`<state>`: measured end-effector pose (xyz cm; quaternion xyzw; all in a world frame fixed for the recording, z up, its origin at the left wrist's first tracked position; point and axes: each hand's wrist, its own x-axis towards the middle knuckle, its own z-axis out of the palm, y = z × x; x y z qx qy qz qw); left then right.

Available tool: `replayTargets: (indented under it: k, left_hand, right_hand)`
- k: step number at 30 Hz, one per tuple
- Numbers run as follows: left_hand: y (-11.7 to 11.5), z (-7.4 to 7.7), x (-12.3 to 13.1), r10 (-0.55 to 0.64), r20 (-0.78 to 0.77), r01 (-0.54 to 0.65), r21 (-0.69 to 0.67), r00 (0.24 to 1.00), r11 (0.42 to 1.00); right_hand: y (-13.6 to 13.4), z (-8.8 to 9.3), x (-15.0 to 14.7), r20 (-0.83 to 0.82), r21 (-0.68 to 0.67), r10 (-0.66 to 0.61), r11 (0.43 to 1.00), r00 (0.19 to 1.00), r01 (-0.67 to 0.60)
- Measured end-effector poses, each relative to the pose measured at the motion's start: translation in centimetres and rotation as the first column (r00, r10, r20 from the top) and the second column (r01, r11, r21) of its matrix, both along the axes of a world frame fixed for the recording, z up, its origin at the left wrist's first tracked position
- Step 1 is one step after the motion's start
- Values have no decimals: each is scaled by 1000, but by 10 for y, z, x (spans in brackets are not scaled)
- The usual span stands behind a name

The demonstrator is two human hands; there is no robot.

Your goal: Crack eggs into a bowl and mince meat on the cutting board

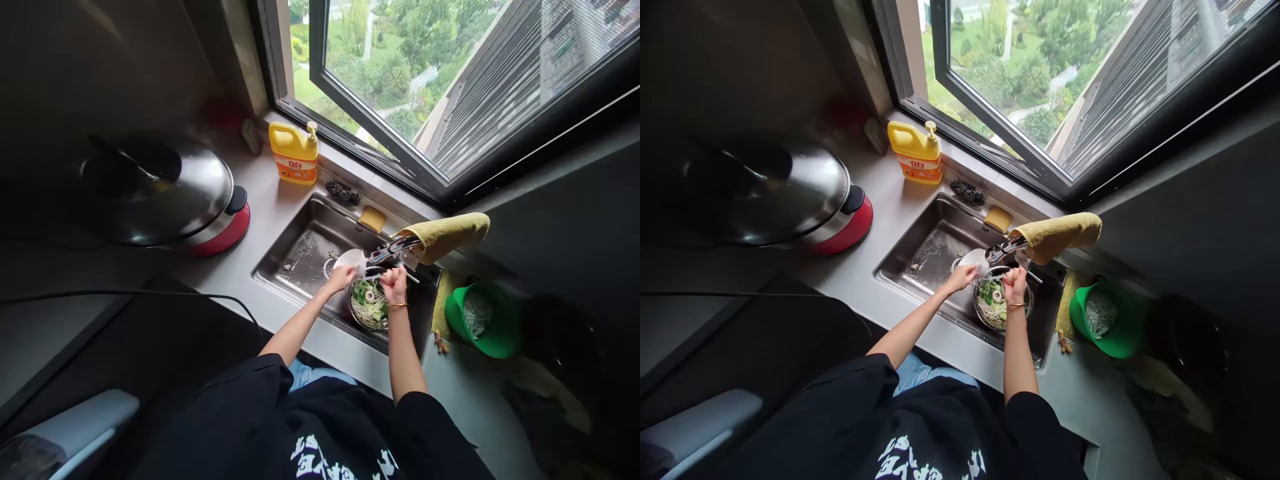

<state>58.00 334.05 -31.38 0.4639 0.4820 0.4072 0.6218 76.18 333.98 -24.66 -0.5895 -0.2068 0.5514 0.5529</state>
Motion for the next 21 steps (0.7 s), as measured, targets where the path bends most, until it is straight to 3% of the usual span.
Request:
replayTargets:
  k: [5, 11, 14, 16, 18, 21]
  left_hand:
    - [-2, 8, 10, -57, 18, 54, 136, 998, 989]
    - [-1, 4, 4, -18, 100, 9, 90, 995, 996]
    - [1, 2, 2, 158, 318, -135, -94, 935, 986]
    - [3, -3, -3, 339, 417, -236, -279, 843, 931]
    - [3, -10, -12, 438, 413, -284, -383, 799, 879]
    - [0, -22, -27, 475, 365, -305, -433, 801, 848]
  right_hand:
    - [-2, 17, 56, 44, -101, -165, 980, 985, 169]
    - [11, 31, 81, 5, -166, -277, 947, 961, 274]
    - [21, 35, 84, 55, -113, -252, 960, 966, 256]
    - [28, 39, 88, 71, -89, -255, 961, 964, 261]
    - [35, 43, 93, 97, -78, -245, 964, 965, 253]
    - [37, 44, 98, 304, -121, -94, 983, 948, 136]
